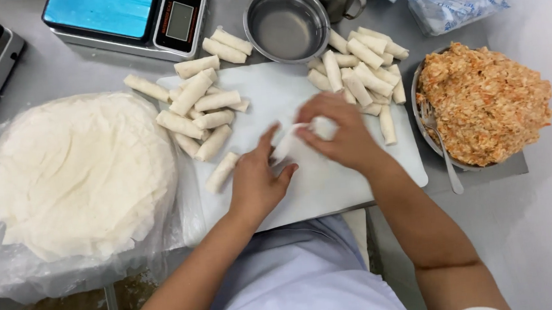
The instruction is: Manually assembling spring rolls by placing filling on wrappers and rolling them.
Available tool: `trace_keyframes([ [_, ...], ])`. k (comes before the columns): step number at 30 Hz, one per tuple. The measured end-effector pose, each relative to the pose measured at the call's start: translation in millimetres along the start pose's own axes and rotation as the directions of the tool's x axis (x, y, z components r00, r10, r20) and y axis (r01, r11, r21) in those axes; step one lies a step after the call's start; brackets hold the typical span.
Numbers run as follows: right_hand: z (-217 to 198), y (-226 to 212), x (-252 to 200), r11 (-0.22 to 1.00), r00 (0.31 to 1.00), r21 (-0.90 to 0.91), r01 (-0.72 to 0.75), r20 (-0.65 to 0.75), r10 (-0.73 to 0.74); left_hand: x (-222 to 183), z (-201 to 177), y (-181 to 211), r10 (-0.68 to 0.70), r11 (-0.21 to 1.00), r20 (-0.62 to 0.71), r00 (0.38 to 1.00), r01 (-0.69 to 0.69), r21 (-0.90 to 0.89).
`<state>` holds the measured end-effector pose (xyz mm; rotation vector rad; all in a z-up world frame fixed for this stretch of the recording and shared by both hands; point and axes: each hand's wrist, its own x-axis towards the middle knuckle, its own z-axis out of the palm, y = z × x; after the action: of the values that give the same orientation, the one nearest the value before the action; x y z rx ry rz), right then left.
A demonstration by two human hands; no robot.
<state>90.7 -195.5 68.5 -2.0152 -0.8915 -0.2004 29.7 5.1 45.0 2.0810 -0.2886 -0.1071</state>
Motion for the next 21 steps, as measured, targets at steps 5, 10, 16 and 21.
trace_keyframes([
  [5, -68, -54, -64, 0.968, 0.932, 0.009, -0.253, -0.266, 0.246, -6, -16, 7, 0.002, 0.883, 0.053, 0.999, 0.023, -0.469],
  [10, -66, -62, -108, 0.918, 0.835, 0.201, -0.343, -0.383, 0.396, 16, -52, 41, 0.198, 0.925, 0.064, 0.978, -0.164, -0.343],
  [16, -31, 0, -101, 0.793, 0.739, -0.012, -0.609, -0.373, 0.561, 66, -25, -9, 0.203, 0.949, 0.069, 0.977, -0.214, 0.234],
  [21, -6, -9, -122, 0.809, 0.855, -0.325, -0.489, -0.364, 0.370, 25, -19, -24, 0.300, 0.880, 0.170, 0.938, -0.342, 0.329],
])
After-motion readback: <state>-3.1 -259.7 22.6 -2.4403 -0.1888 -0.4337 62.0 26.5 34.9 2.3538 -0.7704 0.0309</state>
